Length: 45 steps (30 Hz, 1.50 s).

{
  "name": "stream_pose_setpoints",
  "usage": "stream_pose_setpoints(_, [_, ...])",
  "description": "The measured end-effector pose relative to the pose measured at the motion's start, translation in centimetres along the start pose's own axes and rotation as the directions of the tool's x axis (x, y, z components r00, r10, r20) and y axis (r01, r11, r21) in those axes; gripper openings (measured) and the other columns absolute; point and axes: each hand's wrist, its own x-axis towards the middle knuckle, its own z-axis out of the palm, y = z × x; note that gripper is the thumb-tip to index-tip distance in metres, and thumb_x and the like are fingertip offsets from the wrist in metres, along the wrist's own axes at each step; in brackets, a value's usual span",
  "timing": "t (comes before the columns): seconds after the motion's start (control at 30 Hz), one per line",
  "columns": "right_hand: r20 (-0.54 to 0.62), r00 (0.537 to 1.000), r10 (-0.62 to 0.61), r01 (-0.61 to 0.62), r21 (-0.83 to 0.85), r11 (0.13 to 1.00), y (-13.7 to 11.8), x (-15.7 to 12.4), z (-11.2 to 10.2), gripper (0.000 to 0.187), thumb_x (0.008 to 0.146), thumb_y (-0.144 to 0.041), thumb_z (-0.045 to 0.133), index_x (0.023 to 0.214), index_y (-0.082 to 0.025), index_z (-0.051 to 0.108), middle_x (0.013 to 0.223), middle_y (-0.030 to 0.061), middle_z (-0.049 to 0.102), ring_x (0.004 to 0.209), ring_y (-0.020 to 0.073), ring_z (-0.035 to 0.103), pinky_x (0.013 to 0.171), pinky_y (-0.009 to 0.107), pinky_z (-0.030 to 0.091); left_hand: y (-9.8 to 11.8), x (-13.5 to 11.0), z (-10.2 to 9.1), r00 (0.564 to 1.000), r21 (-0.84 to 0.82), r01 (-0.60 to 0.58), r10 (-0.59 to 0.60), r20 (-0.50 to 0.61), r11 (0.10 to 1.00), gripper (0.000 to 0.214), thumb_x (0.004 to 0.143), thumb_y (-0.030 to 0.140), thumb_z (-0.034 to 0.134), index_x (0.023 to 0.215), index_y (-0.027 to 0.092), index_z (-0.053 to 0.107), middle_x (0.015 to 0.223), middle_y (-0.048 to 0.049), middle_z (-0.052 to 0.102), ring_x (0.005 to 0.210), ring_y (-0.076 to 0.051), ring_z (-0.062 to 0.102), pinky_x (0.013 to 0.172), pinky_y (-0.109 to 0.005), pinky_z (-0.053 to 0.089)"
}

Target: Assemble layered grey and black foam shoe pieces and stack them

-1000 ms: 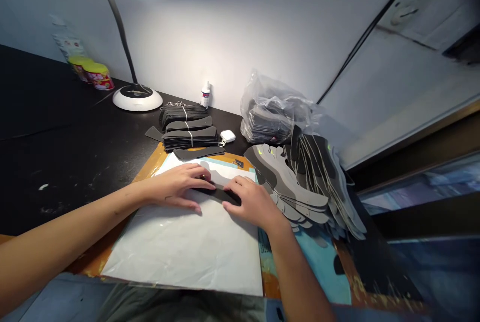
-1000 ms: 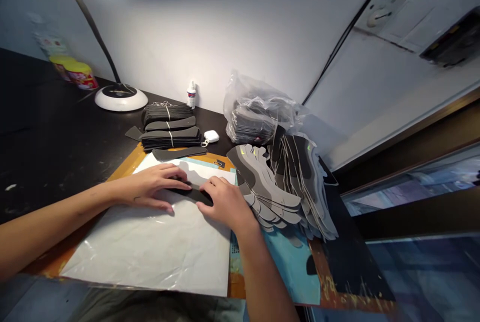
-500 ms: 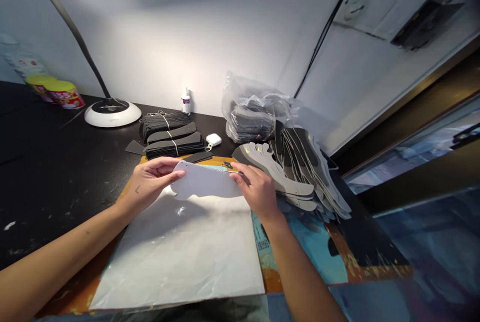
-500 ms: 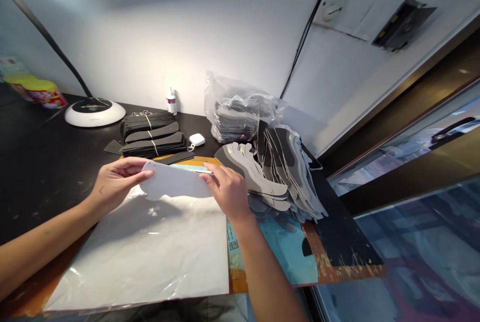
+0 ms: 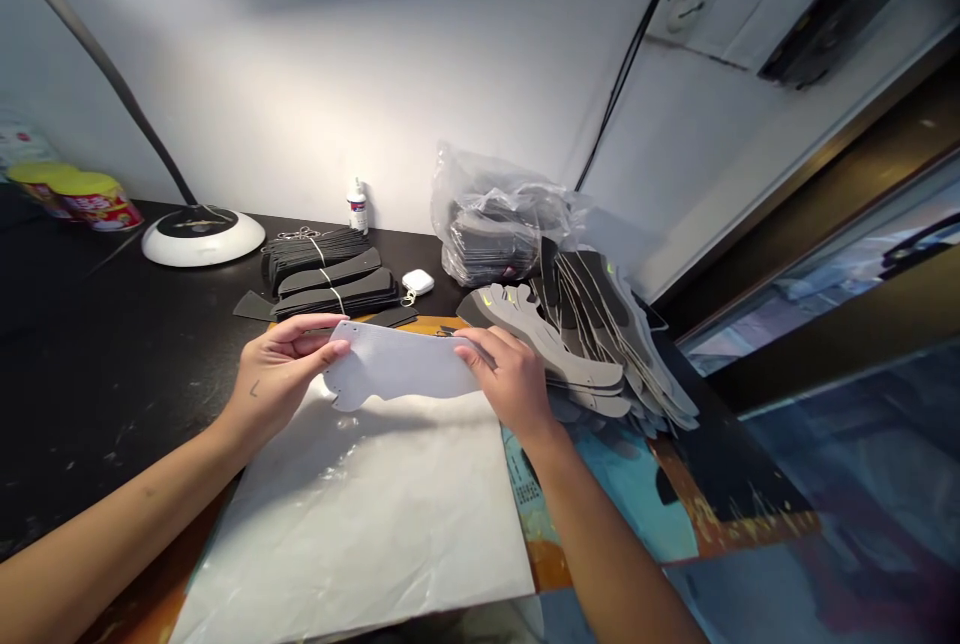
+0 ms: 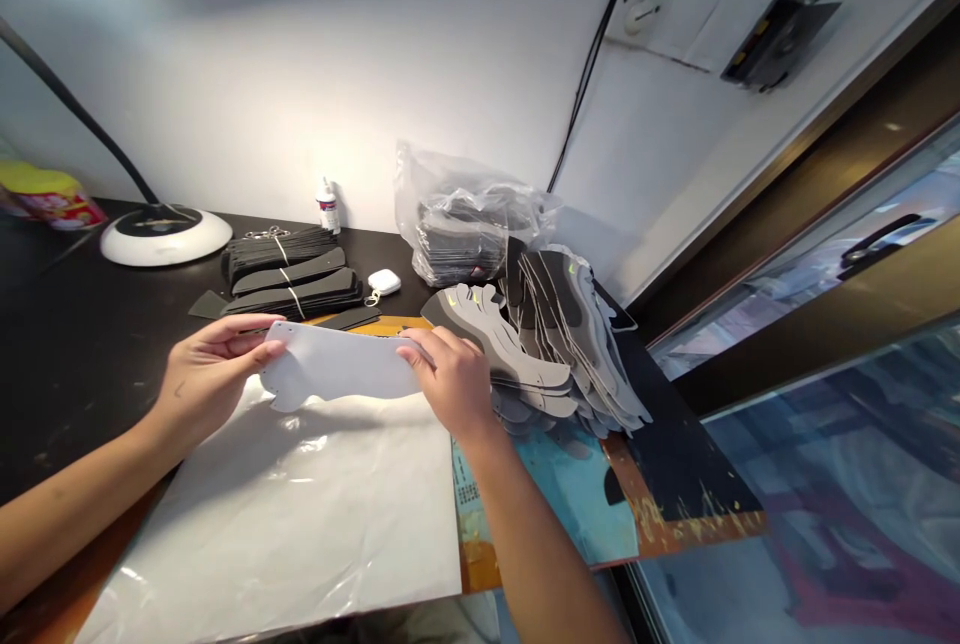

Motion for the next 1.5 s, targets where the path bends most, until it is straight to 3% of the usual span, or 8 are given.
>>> stream_pose_setpoints(0.13, [0.030, 0.999, 0.039, -0.040, 0.039, 0.998, 0.2, 0.1, 0.2, 0.022, 0.100, -0.033, 0.056, 0.110, -0.023, 0.073, 0.098, 0.0033, 0.075, 0.091, 0.0179, 0.070, 0.079, 0.027, 0.049, 0.3, -0.2, 0.1, 0.999, -0.027, 0.011, -0.010, 0.041, 1.000, 0.043, 0.067, 0.026, 0.090, 0.107, 0.020, 0.076, 0.083, -0.0060, 0.078, 0.071, -0.018, 0.070, 0.061, -0.022, 0.056])
stream_pose_setpoints(0.33, [-0.041, 0.998, 0.043, -0.040, 0.066, 0.997, 0.0, 0.1, 0.3, 0.030, 0.096, -0.039, 0.063, 0.122, -0.025, 0.066, 0.124, 0.0037, 0.071, 0.111, 0.0204, 0.068, 0.095, 0.031, 0.051, 0.6, 0.0, 0.2, 0.999, 0.003, -0.033, 0.033, -0.022, 0.999, 0.044, 0.064, 0.028, 0.092, 0.105, 0.018, 0.077, 0.080, -0.0057, 0.077, 0.069, -0.017, 0.069, 0.062, -0.022, 0.056])
stream_pose_setpoints(0.53, [-0.064, 0.997, -0.047, 0.053, 0.098, 0.994, -0.4, -0.2, 0.0, 0.028, 0.093, -0.043, 0.066, 0.111, -0.023, 0.070, 0.109, 0.0042, 0.074, 0.102, 0.0167, 0.069, 0.093, 0.028, 0.052, 0.8, 0.5, 0.4, 0.997, -0.037, -0.041, 0.039, -0.071, 0.998, 0.045, 0.061, 0.030, 0.094, 0.100, 0.017, 0.076, 0.076, -0.0030, 0.076, 0.064, -0.012, 0.064, 0.058, -0.016, 0.052])
stream_pose_setpoints(0.77, [-0.130, 0.981, -0.145, 0.156, 0.074, 0.985, -0.1, -0.2, 0.6, 0.030, 0.098, -0.043, 0.059, 0.120, -0.025, 0.068, 0.109, 0.0028, 0.075, 0.099, 0.0163, 0.071, 0.090, 0.029, 0.055, 0.5, 0.8, 0.1, 0.998, -0.100, 0.000, -0.006, -0.063, 0.995, 0.052, 0.053, 0.032, 0.097, 0.098, 0.017, 0.074, 0.070, -0.0022, 0.075, 0.058, -0.012, 0.065, 0.053, -0.017, 0.054])
stream_pose_setpoints(0.9, [-0.129, 0.984, -0.124, 0.138, 0.101, 0.985, -0.1, -0.1, 0.7, 0.029, 0.096, -0.043, 0.062, 0.119, -0.026, 0.065, 0.117, 0.0021, 0.074, 0.106, 0.0168, 0.070, 0.093, 0.030, 0.055, 0.5, 0.9, 0.0, 0.997, -0.088, 0.019, -0.026, -0.075, 0.996, 0.055, 0.051, 0.033, 0.098, 0.098, 0.018, 0.073, 0.070, -0.0014, 0.075, 0.057, -0.011, 0.065, 0.052, -0.016, 0.053])
stream_pose_setpoints(1.23, [-0.141, 0.988, -0.063, 0.094, 0.222, 0.970, 0.0, -0.2, 0.8, 0.014, 0.092, -0.038, 0.068, 0.095, -0.024, 0.072, 0.095, 0.0005, 0.077, 0.089, 0.0158, 0.072, 0.080, 0.027, 0.055, 0.5, 0.8, 0.0, 0.997, -0.058, 0.039, -0.043, -0.068, 0.998, 0.058, 0.051, 0.036, 0.098, 0.099, 0.017, 0.072, 0.067, 0.0000, 0.074, 0.056, -0.011, 0.064, 0.051, -0.016, 0.052])
stream_pose_setpoints(1.43, [-0.107, 0.992, 0.062, -0.039, 0.201, 0.979, 0.3, 0.0, 0.6, 0.039, 0.082, -0.039, 0.079, 0.117, -0.026, 0.069, 0.102, 0.0022, 0.077, 0.091, 0.0197, 0.072, 0.084, 0.032, 0.056, 0.8, 0.9, 0.3, 0.994, -0.072, -0.029, 0.022, -0.103, 0.997, 0.056, 0.046, 0.036, 0.100, 0.091, 0.017, 0.073, 0.068, 0.0014, 0.073, 0.059, -0.010, 0.063, 0.056, -0.016, 0.051])
stream_pose_setpoints(1.5, [-0.111, 0.992, 0.066, -0.047, 0.168, 0.985, 0.5, 0.1, 0.6, 0.035, 0.081, -0.035, 0.081, 0.113, -0.026, 0.072, 0.099, 0.0017, 0.077, 0.091, 0.0205, 0.072, 0.083, 0.034, 0.057, 1.1, 1.1, 0.2, 0.981, -0.054, -0.101, 0.090, -0.170, 0.993, 0.054, 0.043, 0.039, 0.100, 0.084, 0.017, 0.072, 0.066, 0.0028, 0.071, 0.056, -0.007, 0.059, 0.056, -0.016, 0.049])
